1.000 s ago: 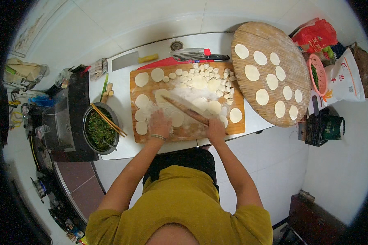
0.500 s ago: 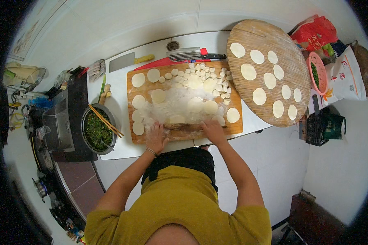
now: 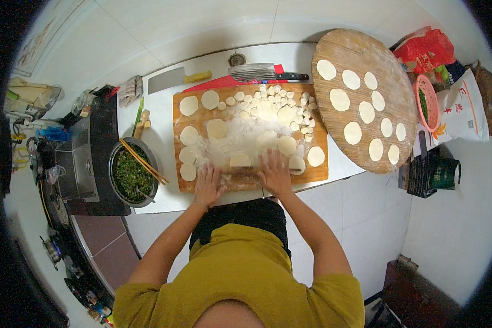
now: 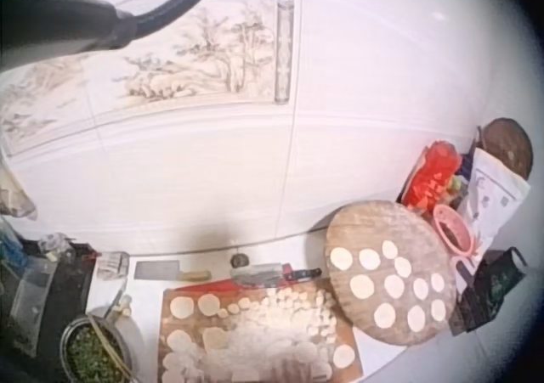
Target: The person uses a wooden rolling pin to flatten small balls of dough into thin, round discs on a floured wooden board. They repeatedly pick up a dough ball, roll it flat, and place the finished disc onto a larger round wooden tray to the right. A bowl of green filling is visible on the counter.
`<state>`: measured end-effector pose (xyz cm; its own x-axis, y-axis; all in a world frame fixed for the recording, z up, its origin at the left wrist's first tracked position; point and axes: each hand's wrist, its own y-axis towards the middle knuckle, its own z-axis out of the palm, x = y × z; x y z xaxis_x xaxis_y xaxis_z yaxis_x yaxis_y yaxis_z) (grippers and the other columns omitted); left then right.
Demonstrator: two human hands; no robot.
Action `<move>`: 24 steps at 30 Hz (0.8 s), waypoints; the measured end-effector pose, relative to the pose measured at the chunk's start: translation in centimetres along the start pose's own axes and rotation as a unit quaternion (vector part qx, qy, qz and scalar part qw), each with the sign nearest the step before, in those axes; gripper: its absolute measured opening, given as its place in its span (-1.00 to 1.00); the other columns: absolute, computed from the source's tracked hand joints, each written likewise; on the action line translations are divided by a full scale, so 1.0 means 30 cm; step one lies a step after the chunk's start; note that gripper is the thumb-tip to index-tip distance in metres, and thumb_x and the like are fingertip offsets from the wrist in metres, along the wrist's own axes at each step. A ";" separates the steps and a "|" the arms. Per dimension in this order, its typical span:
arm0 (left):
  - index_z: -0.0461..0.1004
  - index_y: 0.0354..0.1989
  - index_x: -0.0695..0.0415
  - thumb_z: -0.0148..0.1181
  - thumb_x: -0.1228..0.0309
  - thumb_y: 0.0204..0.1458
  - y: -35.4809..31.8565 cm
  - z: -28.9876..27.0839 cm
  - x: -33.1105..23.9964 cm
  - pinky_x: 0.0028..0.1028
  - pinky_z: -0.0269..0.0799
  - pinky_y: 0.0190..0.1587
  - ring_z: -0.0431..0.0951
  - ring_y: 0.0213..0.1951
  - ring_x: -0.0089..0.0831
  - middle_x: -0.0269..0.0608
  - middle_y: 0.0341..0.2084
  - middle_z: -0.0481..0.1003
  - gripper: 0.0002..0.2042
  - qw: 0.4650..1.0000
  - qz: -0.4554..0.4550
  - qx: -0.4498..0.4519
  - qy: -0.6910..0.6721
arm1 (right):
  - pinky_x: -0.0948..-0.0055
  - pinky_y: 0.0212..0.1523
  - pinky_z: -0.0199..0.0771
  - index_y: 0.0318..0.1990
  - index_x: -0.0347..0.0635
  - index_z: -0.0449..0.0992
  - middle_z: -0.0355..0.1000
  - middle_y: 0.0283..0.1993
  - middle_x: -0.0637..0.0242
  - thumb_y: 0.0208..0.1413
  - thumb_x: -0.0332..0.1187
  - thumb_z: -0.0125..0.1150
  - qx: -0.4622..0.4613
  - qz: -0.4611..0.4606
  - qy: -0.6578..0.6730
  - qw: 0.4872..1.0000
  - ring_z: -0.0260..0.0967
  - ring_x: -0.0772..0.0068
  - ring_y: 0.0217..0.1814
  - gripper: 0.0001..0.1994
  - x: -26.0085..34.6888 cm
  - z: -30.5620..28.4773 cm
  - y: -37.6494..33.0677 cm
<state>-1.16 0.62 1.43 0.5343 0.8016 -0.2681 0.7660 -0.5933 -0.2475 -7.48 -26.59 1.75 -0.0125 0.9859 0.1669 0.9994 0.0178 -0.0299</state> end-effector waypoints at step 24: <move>0.11 0.24 0.17 0.11 0.27 0.01 0.229 -0.160 -0.113 -0.08 0.08 0.24 0.15 0.21 0.07 0.11 0.22 0.10 -0.40 0.964 -0.008 -0.257 -0.068 | 0.19 -0.16 0.19 -0.38 -0.18 0.32 0.23 -0.37 0.19 -0.01 -0.33 0.10 -0.125 -0.110 0.124 0.978 0.22 0.12 -0.27 -0.86 -0.075 -0.041 0.148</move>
<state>4.00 -5.83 5.11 0.4959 0.7726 -0.3964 0.8684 -0.4387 0.2313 -2.99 -28.94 2.44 -0.2517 0.8917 0.3761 0.9502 0.1540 0.2708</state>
